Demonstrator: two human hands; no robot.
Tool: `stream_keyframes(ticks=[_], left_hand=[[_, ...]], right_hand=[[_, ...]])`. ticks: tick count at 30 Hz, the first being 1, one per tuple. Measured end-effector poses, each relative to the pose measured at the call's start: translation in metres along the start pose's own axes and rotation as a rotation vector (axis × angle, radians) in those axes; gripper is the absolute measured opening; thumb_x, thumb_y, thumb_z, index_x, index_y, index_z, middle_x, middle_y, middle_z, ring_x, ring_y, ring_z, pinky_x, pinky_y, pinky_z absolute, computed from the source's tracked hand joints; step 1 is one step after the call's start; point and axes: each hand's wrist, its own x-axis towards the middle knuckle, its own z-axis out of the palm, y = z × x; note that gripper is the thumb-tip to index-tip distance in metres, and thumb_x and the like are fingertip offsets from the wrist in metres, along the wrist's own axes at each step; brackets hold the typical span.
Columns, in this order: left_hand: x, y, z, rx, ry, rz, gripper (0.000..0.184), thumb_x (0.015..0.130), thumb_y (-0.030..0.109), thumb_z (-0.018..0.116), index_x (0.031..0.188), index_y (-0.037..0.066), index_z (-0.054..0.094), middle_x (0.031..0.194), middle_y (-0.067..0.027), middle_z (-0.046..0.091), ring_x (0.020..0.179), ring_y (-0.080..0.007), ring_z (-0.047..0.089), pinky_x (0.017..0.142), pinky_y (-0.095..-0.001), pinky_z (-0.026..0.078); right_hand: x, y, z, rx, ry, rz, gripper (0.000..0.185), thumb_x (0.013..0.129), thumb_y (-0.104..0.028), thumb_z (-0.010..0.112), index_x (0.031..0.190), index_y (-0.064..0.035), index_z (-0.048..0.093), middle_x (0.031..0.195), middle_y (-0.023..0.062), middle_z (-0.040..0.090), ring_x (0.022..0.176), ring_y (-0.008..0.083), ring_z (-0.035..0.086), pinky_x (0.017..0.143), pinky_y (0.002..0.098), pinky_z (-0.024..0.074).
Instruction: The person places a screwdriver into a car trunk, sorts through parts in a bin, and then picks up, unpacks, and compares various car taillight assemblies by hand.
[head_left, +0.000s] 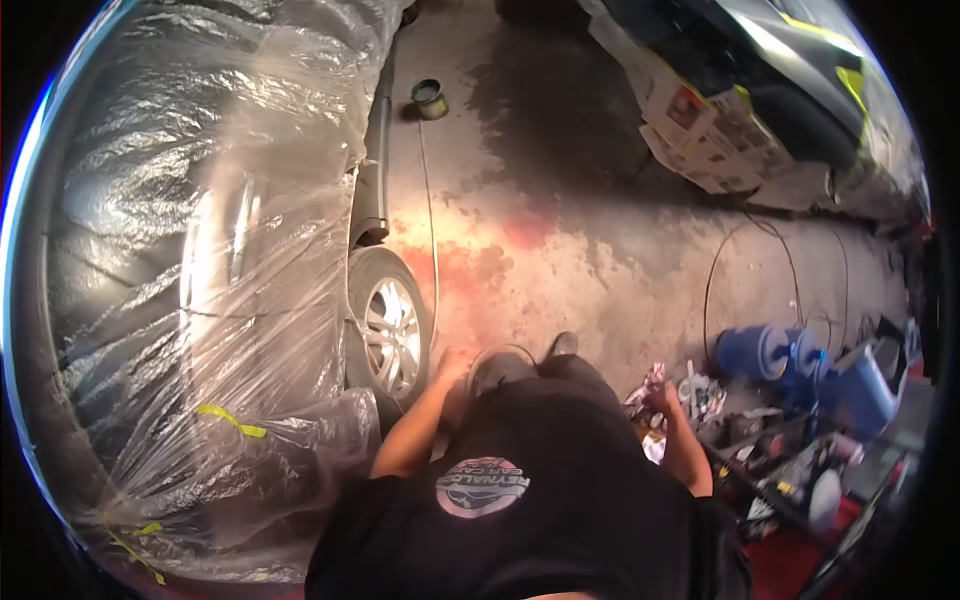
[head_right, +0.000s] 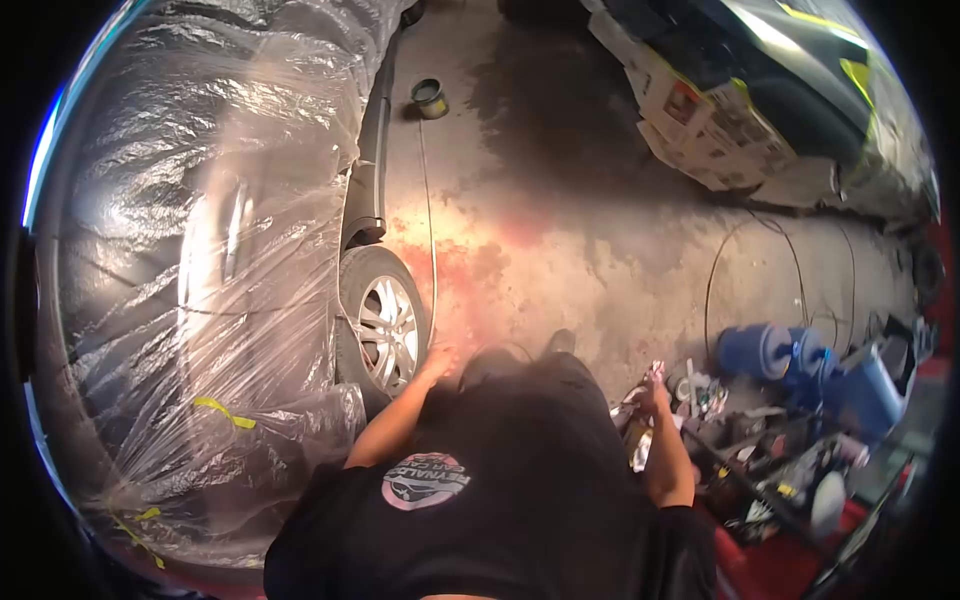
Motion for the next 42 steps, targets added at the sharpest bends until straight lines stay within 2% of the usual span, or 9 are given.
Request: stream_keyframes(ticks=[3,7,10,19,20,27,32,36,42], left_hand=[[0.038,0.029,-0.016,-0.058,-0.007,0.015,0.026,0.101,0.027,0.051,0.114,0.008,0.064,0.087,-0.0048,0.065,0.064,-0.0117,0.057,0.051,-0.0266,0.046],[0.129,0.009,-0.013,-0.593,-0.116,-0.400,0.024,0.097,0.029,0.058,0.101,0.007,0.068,0.078,-0.0050,0.065,0.067,-0.0166,0.062,0.058,-0.0332,0.050],[0.170,0.085,-0.012,-0.162,-0.126,-0.162,0.022,0.094,0.026,0.058,0.096,0.006,0.068,0.077,-0.0050,0.065,0.069,-0.0171,0.061,0.060,-0.0339,0.050],[0.520,0.414,-0.139,0.046,-0.069,0.230,0.015,0.087,0.014,0.057,0.081,0.005,0.068,0.073,-0.0044,0.065,0.068,-0.0170,0.059,0.062,-0.0341,0.048],[0.540,0.500,-0.160,-0.035,-0.063,-0.005,0.014,0.089,0.014,0.057,0.086,0.005,0.068,0.073,-0.0038,0.066,0.066,-0.0166,0.058,0.060,-0.0331,0.048],[0.774,0.824,-0.241,0.034,0.127,0.237,0.028,0.098,0.017,0.057,0.122,0.005,0.062,0.090,-0.0029,0.067,0.063,-0.0103,0.057,0.053,-0.0260,0.046],[0.860,0.915,-0.222,-0.128,0.007,0.008,0.028,0.094,0.011,0.057,0.120,0.007,0.063,0.083,-0.0030,0.066,0.059,-0.0099,0.058,0.045,-0.0248,0.044],[0.909,0.949,-0.215,0.148,0.039,0.649,0.030,0.090,0.026,0.063,0.101,-0.002,0.069,0.084,-0.0108,0.069,0.076,-0.0165,0.061,0.071,-0.0352,0.050],[1.030,1.077,-0.255,0.253,-0.079,0.049,0.028,0.091,0.022,0.056,0.097,-0.002,0.070,0.082,-0.0183,0.068,0.078,-0.0258,0.066,0.071,-0.0381,0.051]], right_hand=[[0.021,-0.320,-0.142,0.215,0.376,0.157,0.044,0.082,0.002,0.059,0.126,0.0037,0.059,0.082,0.0204,0.071,0.052,0.0244,0.067,0.043,0.0329,0.0519],[0.151,-0.486,-0.272,0.048,0.423,-0.109,0.047,0.083,-0.004,0.058,0.129,0.0031,0.057,0.085,0.0174,0.071,0.056,0.0214,0.068,0.046,0.0302,0.0527],[0.237,-0.578,-0.314,0.060,0.435,-0.197,0.045,0.084,-0.004,0.057,0.128,0.0039,0.057,0.085,0.0174,0.071,0.056,0.0208,0.068,0.047,0.0304,0.0528],[0.387,-0.610,-0.403,0.059,0.064,0.277,0.046,0.084,-0.006,0.063,0.130,0.0002,0.058,0.083,0.0187,0.072,0.056,0.0233,0.069,0.047,0.0345,0.0568],[0.398,-0.619,-0.415,0.163,0.145,0.304,0.045,0.084,-0.006,0.062,0.129,0.0004,0.058,0.084,0.0193,0.072,0.057,0.0238,0.069,0.047,0.0351,0.0569],[0.563,-0.698,-0.515,0.361,0.213,0.382,0.037,0.086,-0.010,0.062,0.122,0.0003,0.061,0.084,0.0167,0.070,0.063,0.0252,0.069,0.054,0.0369,0.0573],[0.726,-0.812,-0.646,0.477,0.151,0.091,0.030,0.090,-0.016,0.061,0.117,-0.0018,0.062,0.079,0.0114,0.065,0.064,0.0236,0.065,0.054,0.0380,0.0534],[0.827,-1.033,-0.796,0.258,0.207,0.059,0.036,0.093,-0.013,0.059,0.127,-0.0016,0.059,0.078,0.0076,0.064,0.062,0.0181,0.063,0.051,0.0329,0.0509],[0.969,-1.210,-0.937,0.330,0.436,-0.227,0.037,0.096,-0.013,0.054,0.132,-0.0024,0.056,0.079,0.0069,0.064,0.060,0.0129,0.061,0.050,0.0269,0.0500]])
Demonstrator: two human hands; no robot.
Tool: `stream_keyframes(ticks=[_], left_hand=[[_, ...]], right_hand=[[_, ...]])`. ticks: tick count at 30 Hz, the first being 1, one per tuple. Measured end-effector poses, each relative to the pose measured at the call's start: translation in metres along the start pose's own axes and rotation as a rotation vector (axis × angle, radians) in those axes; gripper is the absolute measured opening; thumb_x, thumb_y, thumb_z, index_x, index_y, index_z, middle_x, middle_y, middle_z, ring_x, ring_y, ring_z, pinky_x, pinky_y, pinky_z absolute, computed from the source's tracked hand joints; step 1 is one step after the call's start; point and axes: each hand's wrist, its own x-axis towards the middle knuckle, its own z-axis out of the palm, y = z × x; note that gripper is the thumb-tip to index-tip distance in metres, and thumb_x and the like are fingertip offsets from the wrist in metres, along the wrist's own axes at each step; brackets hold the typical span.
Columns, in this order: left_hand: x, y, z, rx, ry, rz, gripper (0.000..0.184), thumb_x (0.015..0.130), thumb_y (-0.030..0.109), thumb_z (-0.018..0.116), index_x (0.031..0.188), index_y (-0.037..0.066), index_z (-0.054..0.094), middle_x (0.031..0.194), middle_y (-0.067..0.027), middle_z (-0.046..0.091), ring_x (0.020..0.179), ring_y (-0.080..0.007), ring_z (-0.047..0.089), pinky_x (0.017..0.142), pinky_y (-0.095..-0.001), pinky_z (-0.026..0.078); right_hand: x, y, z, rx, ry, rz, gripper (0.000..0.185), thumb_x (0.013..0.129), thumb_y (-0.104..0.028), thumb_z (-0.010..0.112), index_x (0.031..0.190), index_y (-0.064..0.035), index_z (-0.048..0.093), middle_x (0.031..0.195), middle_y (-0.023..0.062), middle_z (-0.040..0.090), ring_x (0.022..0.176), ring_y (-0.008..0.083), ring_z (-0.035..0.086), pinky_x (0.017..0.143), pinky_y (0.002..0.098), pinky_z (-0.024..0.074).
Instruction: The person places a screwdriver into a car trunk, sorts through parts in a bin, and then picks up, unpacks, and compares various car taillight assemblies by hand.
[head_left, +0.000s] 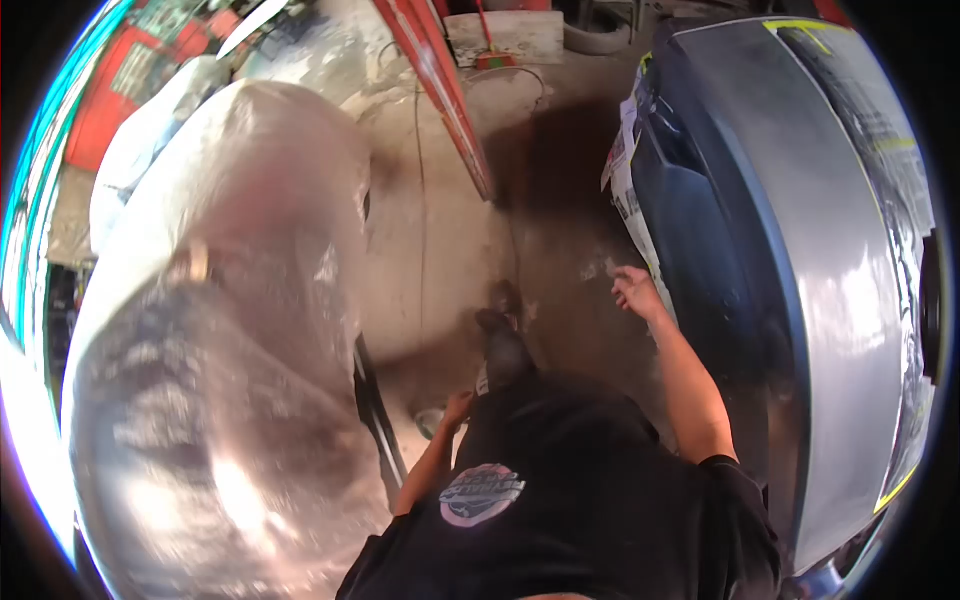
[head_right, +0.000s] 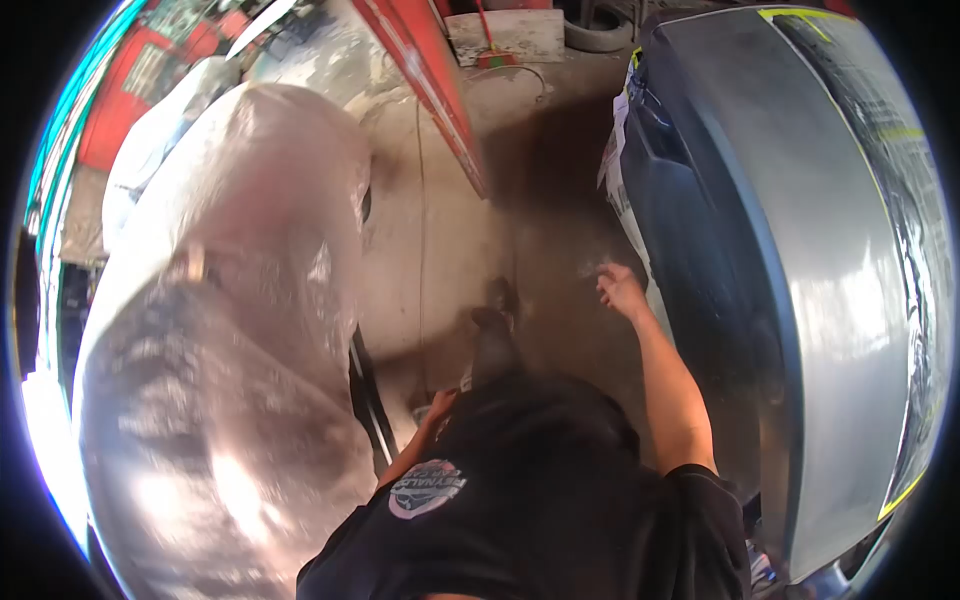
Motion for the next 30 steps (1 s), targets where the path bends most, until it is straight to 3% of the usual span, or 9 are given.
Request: stream_keyframes(ticks=[2,8,11,17,20,23,25,27,30], left_hand=[[0.072,0.044,-0.039,0.135,-0.091,-0.007,0.027,0.090,0.022,0.057,0.096,-0.001,0.070,0.086,-0.0199,0.067,0.081,-0.0279,0.067,0.073,-0.0402,0.051],[0.289,0.282,-0.142,0.391,-0.243,0.224,0.023,0.088,0.021,0.059,0.094,0.002,0.071,0.098,-0.0245,0.066,0.091,-0.0340,0.068,0.079,-0.0463,0.051],[0.400,0.436,-0.138,0.420,-0.220,0.387,0.032,0.094,0.026,0.059,0.115,0.003,0.067,0.108,-0.0183,0.070,0.101,-0.0319,0.066,0.090,-0.0412,0.050],[0.506,0.706,-0.082,0.146,-0.283,0.525,0.025,0.095,0.016,0.058,0.116,0.003,0.066,0.087,-0.0077,0.068,0.074,-0.0152,0.063,0.068,-0.0294,0.053],[0.537,0.753,-0.062,0.086,-0.370,0.418,0.016,0.093,0.006,0.053,0.102,0.004,0.066,0.077,-0.0027,0.062,0.060,-0.0119,0.056,0.052,-0.0282,0.047],[0.587,0.759,-0.065,0.410,-0.536,0.647,0.014,0.091,0.009,0.053,0.082,0.002,0.062,0.072,-0.0028,0.058,0.069,-0.0149,0.056,0.065,-0.0339,0.050],[0.605,0.776,-0.076,0.455,-0.565,0.433,0.017,0.092,0.011,0.053,0.083,0.001,0.064,0.073,-0.0055,0.059,0.074,-0.0159,0.059,0.072,-0.0334,0.051],[0.644,0.776,-0.086,0.500,-0.426,0.586,0.018,0.092,0.012,0.054,0.092,0.002,0.069,0.080,-0.0086,0.065,0.082,-0.0184,0.064,0.077,-0.0338,0.052],[0.697,0.819,-0.102,0.680,-0.353,0.373,0.021,0.092,0.016,0.057,0.100,0.003,0.072,0.091,-0.0113,0.071,0.092,-0.0219,0.066,0.084,-0.0354,0.052]], right_hand=[[0.037,-0.013,0.006,0.079,0.025,-0.026,0.036,0.095,-0.012,0.054,0.129,-0.0024,0.056,0.077,0.0065,0.063,0.057,0.0137,0.060,0.049,0.0275,0.0492],[0.061,0.051,0.014,0.145,0.023,0.433,0.027,0.093,-0.018,0.057,0.114,-0.0019,0.063,0.069,0.0075,0.059,0.052,0.0172,0.059,0.043,0.0330,0.0471],[0.066,0.122,0.020,0.456,0.211,0.594,0.016,0.092,-0.012,0.059,0.103,-0.0016,0.063,0.072,0.0104,0.061,0.049,0.0205,0.056,0.041,0.0343,0.0433],[0.178,0.073,-0.012,0.421,0.253,0.676,0.018,0.093,-0.017,0.057,0.100,-0.0022,0.064,0.073,0.0108,0.061,0.051,0.0214,0.057,0.044,0.0358,0.0447],[0.285,0.029,-0.061,0.383,0.225,0.566,0.019,0.094,-0.020,0.056,0.098,-0.0026,0.064,0.074,0.0109,0.062,0.053,0.0219,0.057,0.046,0.0365,0.0455],[0.396,-0.035,-0.125,0.374,0.220,0.440,0.021,0.095,-0.022,0.055,0.096,-0.0029,0.064,0.074,0.0111,0.062,0.054,0.0224,0.058,0.048,0.0372,0.0462],[0.454,-0.086,-0.169,0.392,0.228,0.361,0.023,0.095,-0.024,0.054,0.095,-0.0031,0.064,0.074,0.0112,0.062,0.055,0.0227,0.058,0.049,0.0377,0.0467],[0.503,-0.122,-0.207,0.400,0.250,0.309,0.025,0.096,-0.026,0.054,0.094,-0.0033,0.065,0.075,0.0113,0.063,0.055,0.0230,0.058,0.050,0.0382,0.0472],[0.568,-0.140,-0.238,0.426,0.307,0.298,0.028,0.097,-0.028,0.053,0.092,-0.0036,0.065,0.075,0.0115,0.063,0.057,0.0235,0.059,0.052,0.0390,0.0479]])
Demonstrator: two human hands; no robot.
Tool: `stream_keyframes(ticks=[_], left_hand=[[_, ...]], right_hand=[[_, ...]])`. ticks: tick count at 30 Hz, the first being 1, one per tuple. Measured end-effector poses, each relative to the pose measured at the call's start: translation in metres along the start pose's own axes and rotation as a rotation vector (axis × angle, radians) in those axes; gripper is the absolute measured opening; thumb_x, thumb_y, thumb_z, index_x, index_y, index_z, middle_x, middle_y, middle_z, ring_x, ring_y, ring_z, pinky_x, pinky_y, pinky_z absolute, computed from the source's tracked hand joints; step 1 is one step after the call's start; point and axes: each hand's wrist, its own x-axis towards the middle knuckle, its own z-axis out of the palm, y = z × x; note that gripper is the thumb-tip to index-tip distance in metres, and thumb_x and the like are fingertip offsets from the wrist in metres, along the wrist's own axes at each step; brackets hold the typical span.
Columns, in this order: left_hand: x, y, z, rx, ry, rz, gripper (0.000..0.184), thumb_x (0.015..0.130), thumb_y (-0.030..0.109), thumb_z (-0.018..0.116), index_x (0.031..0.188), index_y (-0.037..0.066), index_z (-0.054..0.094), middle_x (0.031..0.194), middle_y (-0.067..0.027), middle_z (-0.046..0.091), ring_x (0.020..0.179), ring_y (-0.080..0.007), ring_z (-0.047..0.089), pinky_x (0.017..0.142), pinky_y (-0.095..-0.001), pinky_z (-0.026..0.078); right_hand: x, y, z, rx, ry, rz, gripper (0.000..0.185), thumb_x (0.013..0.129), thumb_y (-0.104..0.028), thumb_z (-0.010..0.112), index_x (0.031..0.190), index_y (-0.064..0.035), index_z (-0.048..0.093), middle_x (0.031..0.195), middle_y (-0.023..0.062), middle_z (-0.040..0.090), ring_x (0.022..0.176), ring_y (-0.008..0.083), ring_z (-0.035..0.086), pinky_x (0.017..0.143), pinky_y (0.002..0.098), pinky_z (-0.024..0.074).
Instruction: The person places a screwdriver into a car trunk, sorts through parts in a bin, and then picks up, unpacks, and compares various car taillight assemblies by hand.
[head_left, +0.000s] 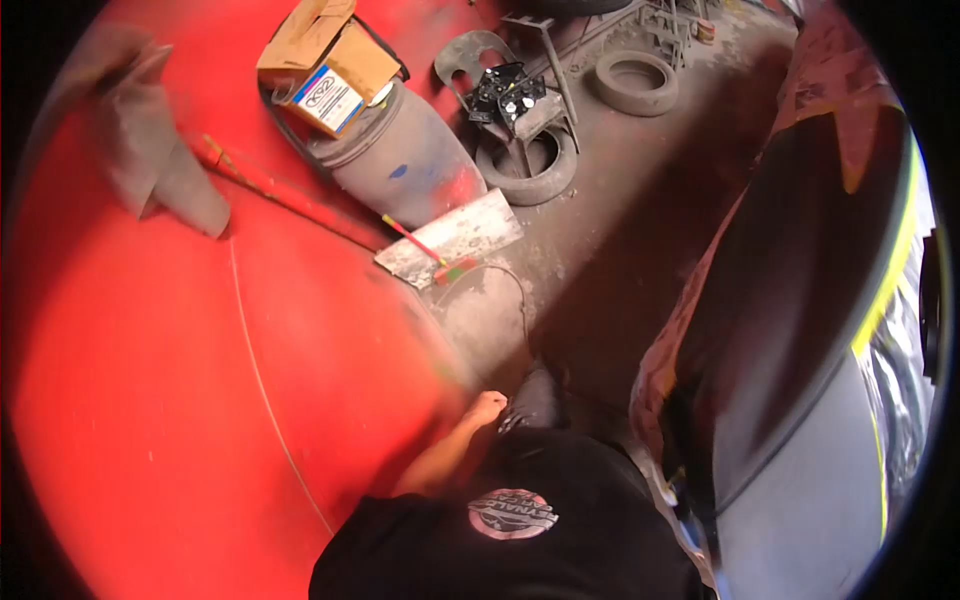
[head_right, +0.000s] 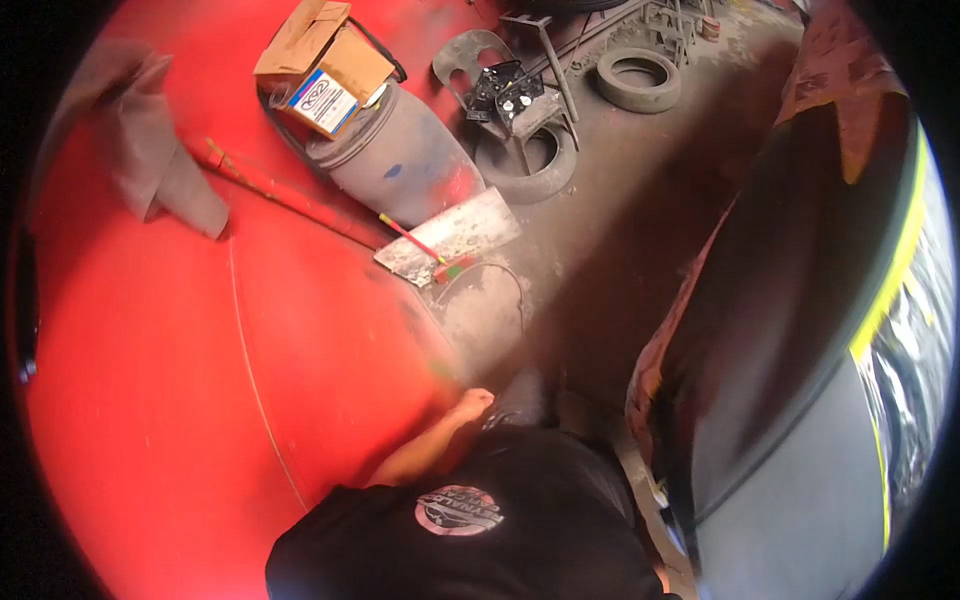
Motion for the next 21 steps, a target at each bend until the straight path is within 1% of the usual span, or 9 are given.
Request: stream_keyframes(ticks=[3,6,8,10,12,15,17,19,21], left_hand=[[0.064,0.040,-0.067,0.007,-0.235,-0.366,0.023,0.090,0.020,0.061,0.102,0.003,0.072,0.099,-0.0127,0.072,0.097,-0.0239,0.066,0.088,-0.0372,0.050],[0.183,0.020,-0.113,-0.047,-0.121,0.031,0.023,0.089,0.022,0.061,0.097,0.004,0.072,0.094,-0.0124,0.072,0.092,-0.0234,0.066,0.085,-0.0373,0.051],[0.257,0.031,-0.157,-0.027,-0.091,0.169,0.019,0.087,0.020,0.061,0.090,0.004,0.070,0.092,-0.0122,0.072,0.088,-0.0242,0.066,0.082,-0.0385,0.051],[0.279,0.103,-0.226,-0.017,-0.032,0.166,0.020,0.089,0.020,0.059,0.094,0.004,0.069,0.094,-0.0161,0.071,0.089,-0.0260,0.065,0.082,-0.0404,0.050],[0.330,0.123,-0.275,-0.125,0.072,0.241,0.022,0.090,0.020,0.060,0.100,0.003,0.069,0.095,-0.0168,0.070,0.090,-0.0268,0.065,0.083,-0.0411,0.050],[0.379,0.169,-0.347,-0.305,0.104,0.215,0.021,0.093,0.013,0.060,0.108,0.002,0.068,0.087,-0.0094,0.068,0.075,-0.0186,0.063,0.070,-0.0339,0.052],[0.394,0.189,-0.378,-0.480,0.116,0.173,0.019,0.093,0.009,0.058,0.109,0.003,0.067,0.083,-0.0059,0.064,0.069,-0.0129,0.059,0.064,-0.0286,0.050],[0.406,0.194,-0.391,-0.526,0.169,0.143,0.019,0.094,0.009,0.057,0.109,0.003,0.067,0.081,-0.0053,0.064,0.068,-0.0123,0.059,0.063,-0.0280,0.050],[0.423,0.182,-0.389,-0.576,0.156,0.102,0.018,0.094,0.007,0.056,0.108,0.003,0.066,0.079,-0.0046,0.063,0.067,-0.0120,0.059,0.062,-0.0275,0.050]], right_hand=[[0.053,-0.016,0.008,0.023,0.050,0.075,0.031,0.097,-0.031,0.052,0.090,-0.0040,0.065,0.075,0.0117,0.064,0.058,0.0239,0.059,0.054,0.0397,0.0486],[0.106,-0.006,0.020,0.029,0.102,0.204,0.034,0.098,-0.033,0.051,0.088,-0.0043,0.065,0.076,0.0118,0.064,0.059,0.0244,0.060,0.055,0.0404,0.0493],[0.136,0.003,0.031,0.041,0.159,0.279,0.036,0.099,-0.035,0.050,0.087,-0.0045,0.065,0.076,0.0119,0.064,0.060,0.0247,0.060,0.056,0.0409,0.0498],[0.168,0.004,0.043,0.051,0.217,0.276,0.038,0.099,-0.036,0.049,0.086,-0.0047,0.065,0.076,0.0121,0.064,0.061,0.0250,0.060,0.058,0.0414,0.0503],[0.210,0.009,0.051,0.147,0.307,0.160,0.040,0.100,-0.038,0.048,0.085,-0.0050,0.065,0.077,0.0122,0.065,0.061,0.0253,0.060,0.059,0.0419,0.0508],[0.294,0.002,0.044,0.487,0.433,-0.235,0.043,0.100,-0.041,0.047,0.083,-0.0053,0.066,0.077,0.0123,0.065,0.063,0.0258,0.061,0.060,0.0426,0.0515],[0.318,-0.136,0.002,-0.473,0.361,-0.324,0.051,0.101,-0.040,0.040,0.078,-0.0008,0.064,0.071,0.0149,0.064,0.060,0.0273,0.060,0.061,0.0411,0.0522],[0.362,-0.234,-0.009,-0.566,0.258,-0.122,0.041,0.097,-0.030,0.046,0.083,0.0044,0.063,0.065,0.0159,0.061,0.056,0.0243,0.060,0.057,0.0388,0.0523],[0.408,-0.326,-0.016,-0.348,0.119,-0.064,0.031,0.092,-0.022,0.053,0.082,0.0062,0.061,0.063,0.0143,0.059,0.053,0.0187,0.060,0.052,0.0372,0.0520]])
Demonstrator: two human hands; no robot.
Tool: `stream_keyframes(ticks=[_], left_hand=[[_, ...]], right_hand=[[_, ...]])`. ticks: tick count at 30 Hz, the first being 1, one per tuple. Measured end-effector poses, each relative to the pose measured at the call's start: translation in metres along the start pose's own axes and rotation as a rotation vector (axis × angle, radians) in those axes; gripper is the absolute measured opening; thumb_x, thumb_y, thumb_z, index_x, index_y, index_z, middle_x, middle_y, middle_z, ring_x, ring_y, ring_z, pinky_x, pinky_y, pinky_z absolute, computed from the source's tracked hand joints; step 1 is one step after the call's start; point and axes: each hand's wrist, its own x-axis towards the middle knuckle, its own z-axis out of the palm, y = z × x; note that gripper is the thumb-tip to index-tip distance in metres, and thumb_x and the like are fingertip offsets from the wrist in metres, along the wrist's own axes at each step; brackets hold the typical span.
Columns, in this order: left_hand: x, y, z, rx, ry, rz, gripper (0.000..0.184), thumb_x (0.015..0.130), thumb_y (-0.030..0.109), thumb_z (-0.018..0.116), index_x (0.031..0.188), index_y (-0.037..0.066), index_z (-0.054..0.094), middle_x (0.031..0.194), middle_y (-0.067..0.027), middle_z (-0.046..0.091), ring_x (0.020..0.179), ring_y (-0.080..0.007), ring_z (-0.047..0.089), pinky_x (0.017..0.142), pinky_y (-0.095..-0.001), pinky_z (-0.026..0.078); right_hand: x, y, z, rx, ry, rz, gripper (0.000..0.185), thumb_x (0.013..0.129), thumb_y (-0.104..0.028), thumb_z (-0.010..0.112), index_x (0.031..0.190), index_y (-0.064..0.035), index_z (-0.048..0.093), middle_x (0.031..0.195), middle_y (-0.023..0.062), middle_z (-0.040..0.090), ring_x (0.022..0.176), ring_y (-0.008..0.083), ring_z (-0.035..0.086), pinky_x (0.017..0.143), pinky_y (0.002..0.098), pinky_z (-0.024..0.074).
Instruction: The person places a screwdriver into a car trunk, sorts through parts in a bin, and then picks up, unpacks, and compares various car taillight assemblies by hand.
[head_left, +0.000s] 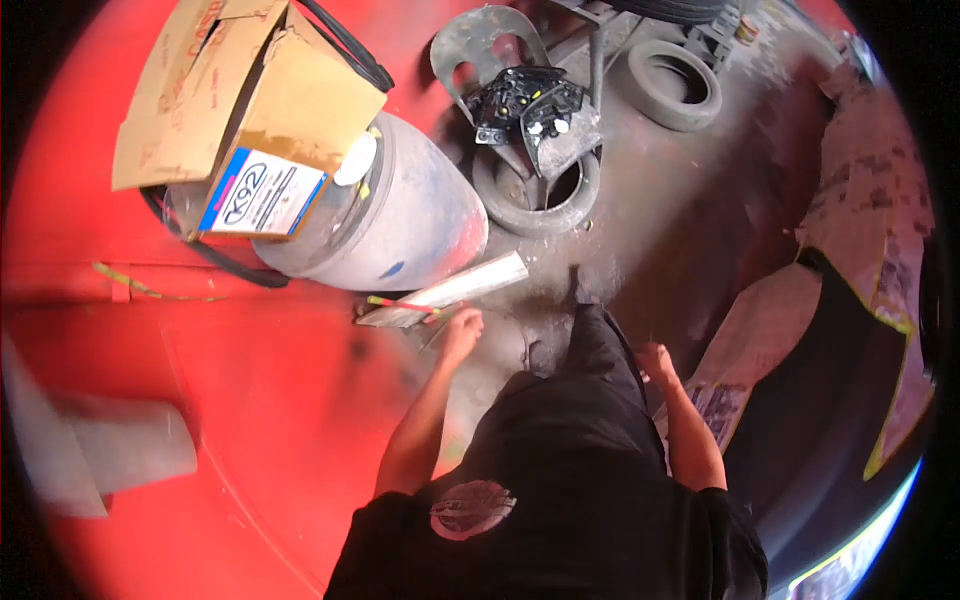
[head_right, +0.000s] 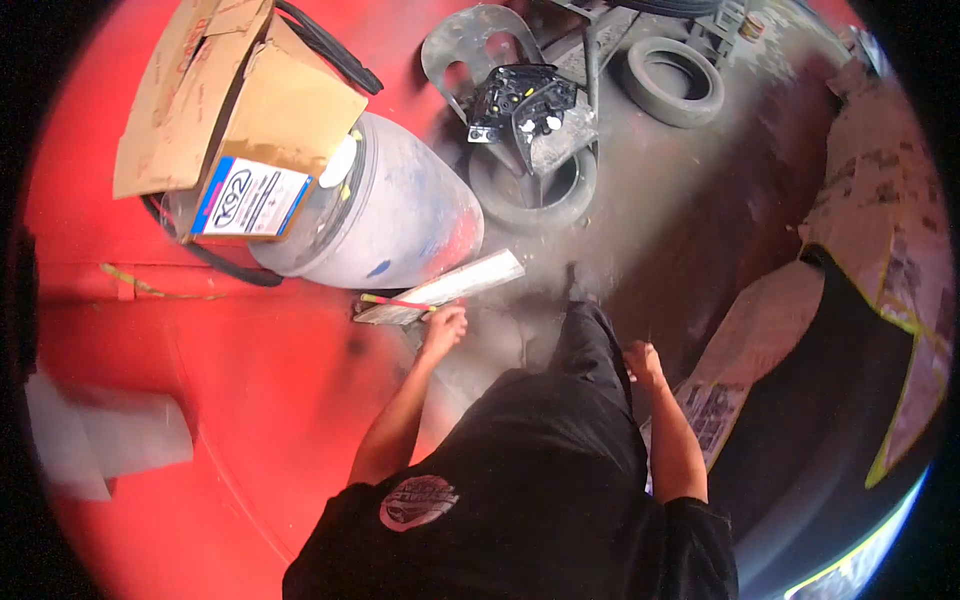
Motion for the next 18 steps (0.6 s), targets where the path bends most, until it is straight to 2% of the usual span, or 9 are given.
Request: stream_keyframes(ticks=[3,6,9,10,11,13,14,15,18], left_hand=[[0.027,-0.059,0.010,0.151,-0.088,0.031,0.019,0.096,0.014,0.061,0.112,0.005,0.065,0.086,-0.0010,0.064,0.066,-0.0099,0.059,0.054,-0.0279,0.049],[0.054,0.007,0.041,-0.078,-0.074,-0.412,0.023,0.093,0.017,0.065,0.113,0.004,0.065,0.088,-0.0039,0.065,0.069,-0.0122,0.062,0.057,-0.0290,0.050],[0.149,-0.057,0.073,0.669,0.103,0.588,0.033,0.093,0.024,0.067,0.118,0.003,0.062,0.091,-0.0072,0.067,0.074,-0.0150,0.065,0.064,-0.0283,0.051],[0.167,-0.029,0.091,0.371,0.105,0.179,0.038,0.094,0.026,0.067,0.122,0.002,0.060,0.095,-0.0092,0.068,0.079,-0.0162,0.065,0.067,-0.0288,0.051],[0.208,0.019,0.110,0.066,0.120,-0.209,0.044,0.094,0.028,0.067,0.127,0.000,0.057,0.098,-0.0111,0.069,0.084,-0.0175,0.065,0.071,-0.0294,0.051],[0.285,0.071,0.138,-0.106,0.191,-0.119,0.061,0.092,0.036,0.070,0.136,-0.002,0.049,0.107,-0.0152,0.067,0.091,-0.0188,0.063,0.076,-0.0320,0.051],[0.329,0.086,0.148,-0.001,0.200,-0.185,0.067,0.089,0.037,0.073,0.135,-0.003,0.048,0.099,-0.0162,0.068,0.089,-0.0227,0.065,0.078,-0.0338,0.051],[0.373,0.098,0.156,0.106,0.203,-0.245,0.072,0.086,0.039,0.076,0.135,-0.005,0.046,0.090,-0.0172,0.069,0.087,-0.0266,0.067,0.080,-0.0355,0.051],[0.479,0.105,0.177,0.123,0.378,-0.124,0.087,0.077,0.043,0.082,0.138,-0.005,0.044,0.110,-0.0226,0.065,0.102,-0.0316,0.064,0.087,-0.0392,0.050]], right_hand=[[0.108,-0.111,-0.050,0.201,-0.130,0.122,0.024,0.084,-0.016,0.063,0.095,0.0046,0.066,0.065,0.0158,0.063,0.057,0.0214,0.066,0.053,0.0364,0.0540],[0.255,-0.196,-0.090,-0.148,-0.012,-0.167,0.032,0.083,-0.017,0.066,0.109,0.0014,0.068,0.080,0.0228,0.070,0.069,0.0355,0.070,0.063,0.0412,0.0566],[0.435,-0.251,-0.121,-0.538,0.216,-0.520,0.045,0.087,-0.024,0.067,0.127,-0.0046,0.059,0.116,0.0248,0.064,0.102,0.0417,0.064,0.087,0.0488,0.0518],[0.459,-0.318,-0.137,-0.592,0.272,-0.526,0.049,0.088,-0.024,0.067,0.131,-0.0065,0.055,0.115,0.0228,0.063,0.102,0.0412,0.062,0.088,0.0482,0.0511],[0.506,-0.346,-0.145,-0.621,0.462,-0.782,0.048,0.088,-0.024,0.068,0.131,-0.0073,0.055,0.115,0.0215,0.062,0.103,0.0396,0.060,0.088,0.0478,0.0507],[0.582,-0.409,-0.162,-0.725,0.504,-0.894,0.048,0.088,-0.027,0.068,0.131,-0.0078,0.056,0.114,0.0212,0.063,0.104,0.0394,0.060,0.088,0.0478,0.0508],[0.614,-0.438,-0.167,-0.748,0.489,-0.929,0.047,0.088,-0.028,0.068,0.129,-0.0080,0.057,0.112,0.0212,0.064,0.104,0.0389,0.061,0.089,0.0471,0.0509],[0.637,-0.459,-0.171,-0.766,0.350,-0.861,0.047,0.088,-0.030,0.069,0.128,-0.0080,0.059,0.109,0.0211,0.065,0.104,0.0380,0.062,0.089,0.0464,0.0510],[0.697,-0.476,-0.163,-0.842,0.039,-0.689,0.048,0.083,-0.038,0.072,0.120,-0.0087,0.064,0.105,0.0204,0.069,0.105,0.0361,0.065,0.089,0.0449,0.0518]])
